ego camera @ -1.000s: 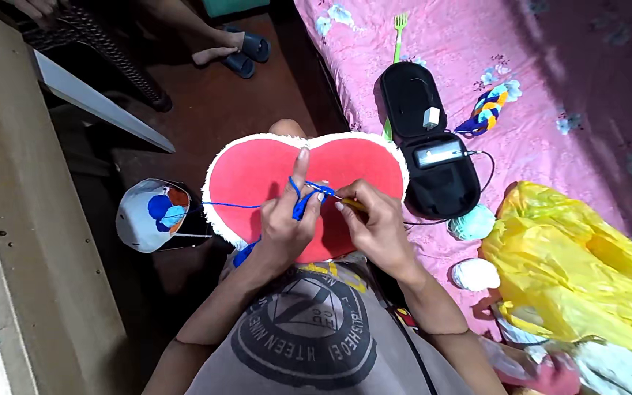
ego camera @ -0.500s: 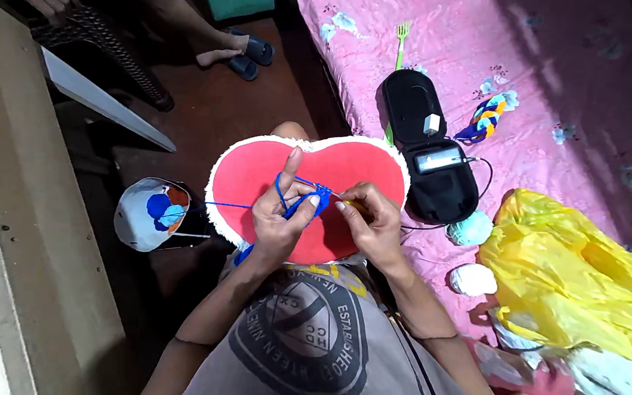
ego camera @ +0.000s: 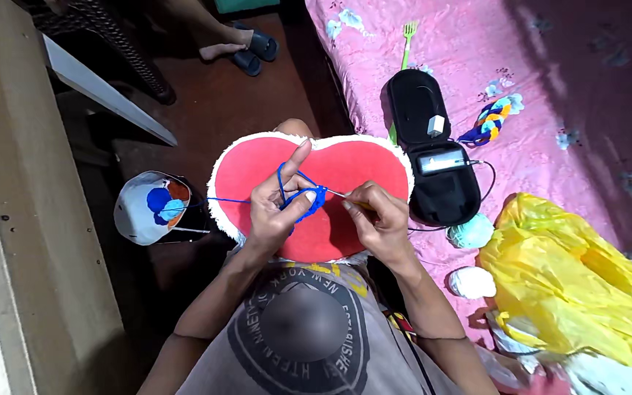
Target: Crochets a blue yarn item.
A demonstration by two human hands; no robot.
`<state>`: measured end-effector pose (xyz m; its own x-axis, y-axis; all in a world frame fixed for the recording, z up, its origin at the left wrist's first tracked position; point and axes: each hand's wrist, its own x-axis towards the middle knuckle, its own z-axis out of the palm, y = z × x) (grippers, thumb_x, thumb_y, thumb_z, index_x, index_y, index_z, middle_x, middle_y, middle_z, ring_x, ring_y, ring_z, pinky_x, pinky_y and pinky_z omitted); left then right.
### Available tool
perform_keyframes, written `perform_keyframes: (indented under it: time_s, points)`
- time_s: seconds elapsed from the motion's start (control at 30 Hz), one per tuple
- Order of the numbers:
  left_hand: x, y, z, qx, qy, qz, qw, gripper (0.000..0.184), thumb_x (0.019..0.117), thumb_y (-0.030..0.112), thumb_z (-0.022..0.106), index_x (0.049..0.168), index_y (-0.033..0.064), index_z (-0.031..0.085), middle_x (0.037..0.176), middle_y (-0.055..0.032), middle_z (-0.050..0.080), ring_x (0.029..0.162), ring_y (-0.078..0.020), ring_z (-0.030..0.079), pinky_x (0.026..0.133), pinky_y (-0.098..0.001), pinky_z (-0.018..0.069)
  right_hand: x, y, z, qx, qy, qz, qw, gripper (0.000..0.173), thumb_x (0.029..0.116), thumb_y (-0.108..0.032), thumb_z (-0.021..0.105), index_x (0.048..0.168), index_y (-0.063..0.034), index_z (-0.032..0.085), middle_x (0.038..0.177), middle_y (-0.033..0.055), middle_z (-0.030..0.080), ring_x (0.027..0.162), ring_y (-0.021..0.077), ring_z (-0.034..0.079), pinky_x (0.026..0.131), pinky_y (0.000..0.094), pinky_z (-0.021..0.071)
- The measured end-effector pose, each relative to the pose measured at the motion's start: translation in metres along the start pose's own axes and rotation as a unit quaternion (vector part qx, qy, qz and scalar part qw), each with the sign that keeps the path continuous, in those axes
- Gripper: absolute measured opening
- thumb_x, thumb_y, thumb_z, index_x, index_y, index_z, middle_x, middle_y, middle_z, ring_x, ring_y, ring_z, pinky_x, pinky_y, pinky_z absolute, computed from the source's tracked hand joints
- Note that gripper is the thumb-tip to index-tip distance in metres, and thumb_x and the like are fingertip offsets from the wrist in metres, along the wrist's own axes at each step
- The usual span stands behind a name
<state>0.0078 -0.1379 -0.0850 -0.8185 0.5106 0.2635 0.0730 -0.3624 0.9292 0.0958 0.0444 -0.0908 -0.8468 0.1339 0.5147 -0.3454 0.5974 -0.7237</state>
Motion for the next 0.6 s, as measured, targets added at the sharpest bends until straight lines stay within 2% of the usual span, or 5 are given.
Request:
perform_keyframes:
  time_s: [0.27, 0.37, 0.43, 0.5, 0.6]
  points:
    - [0.0036, 0.0014, -0.0006, -0.065, -0.002, -0.063, 0.996, 0.066, 0.0912, -0.005, 0.053, 0.155, 0.0119, 0.045, 0.083, -0.0010, 0.071, 0.065, -0.0046, 0.064, 0.061, -0.0182, 0.0545, -0.0030, 0.0030, -0.0040, 0.024, -0.011, 0.005, 1.000, 0.007, 0.0926, -0.001, 0.065, 0.090, 0.0042, 0.068, 0.083, 0.0084, 0.065, 0.072, 0.0055, 0.063, 0.065, 0.0173, 0.0540]
    - [0.0036, 0.0008, 0.0005, -0.051, -0.009, -0.057, 0.997, 0.067, 0.0908, -0.005, 0.054, 0.155, 0.0102, 0.044, 0.082, -0.0008, 0.070, 0.064, -0.0043, 0.063, 0.060, -0.0175, 0.0541, -0.0044, 0.0021, -0.0065, 0.139, -0.016, 0.071, 0.988, 0.003, 0.0895, 0.002, 0.068, 0.092, 0.0026, 0.067, 0.086, 0.0045, 0.066, 0.077, 0.0028, 0.064, 0.070, 0.0163, 0.0566]
    - [0.0030, -0.0005, 0.0026, -0.039, -0.014, -0.045, 0.998, 0.067, 0.0902, -0.006, 0.055, 0.154, 0.0096, 0.045, 0.081, -0.0007, 0.070, 0.065, -0.0043, 0.064, 0.061, -0.0174, 0.0541, -0.0041, -0.0009, -0.0081, 0.189, -0.019, 0.120, 0.974, 0.008, 0.0870, 0.004, 0.069, 0.093, -0.0013, 0.067, 0.087, 0.0006, 0.067, 0.077, 0.0014, 0.064, 0.070, 0.0167, 0.0572]
    - [0.0026, -0.0005, 0.0038, -0.037, -0.017, -0.044, 0.998, 0.067, 0.0906, -0.006, 0.055, 0.154, 0.0106, 0.045, 0.082, -0.0009, 0.070, 0.066, -0.0045, 0.064, 0.062, -0.0177, 0.0545, -0.0036, -0.0020, -0.0082, 0.168, -0.018, 0.118, 0.979, 0.007, 0.0878, 0.004, 0.069, 0.093, -0.0005, 0.067, 0.087, 0.0009, 0.066, 0.077, 0.0010, 0.064, 0.070, 0.0160, 0.0565]
    - [0.0032, 0.0024, 0.0021, -0.045, -0.016, -0.047, 0.998, 0.066, 0.0917, -0.003, 0.055, 0.155, 0.0113, 0.044, 0.084, -0.0011, 0.071, 0.066, -0.0047, 0.064, 0.061, -0.0176, 0.0543, -0.0029, -0.0008, -0.0077, 0.092, -0.016, 0.071, 0.993, 0.002, 0.0904, 0.001, 0.067, 0.090, 0.0032, 0.067, 0.084, 0.0046, 0.065, 0.075, 0.0019, 0.063, 0.068, 0.0149, 0.0547]
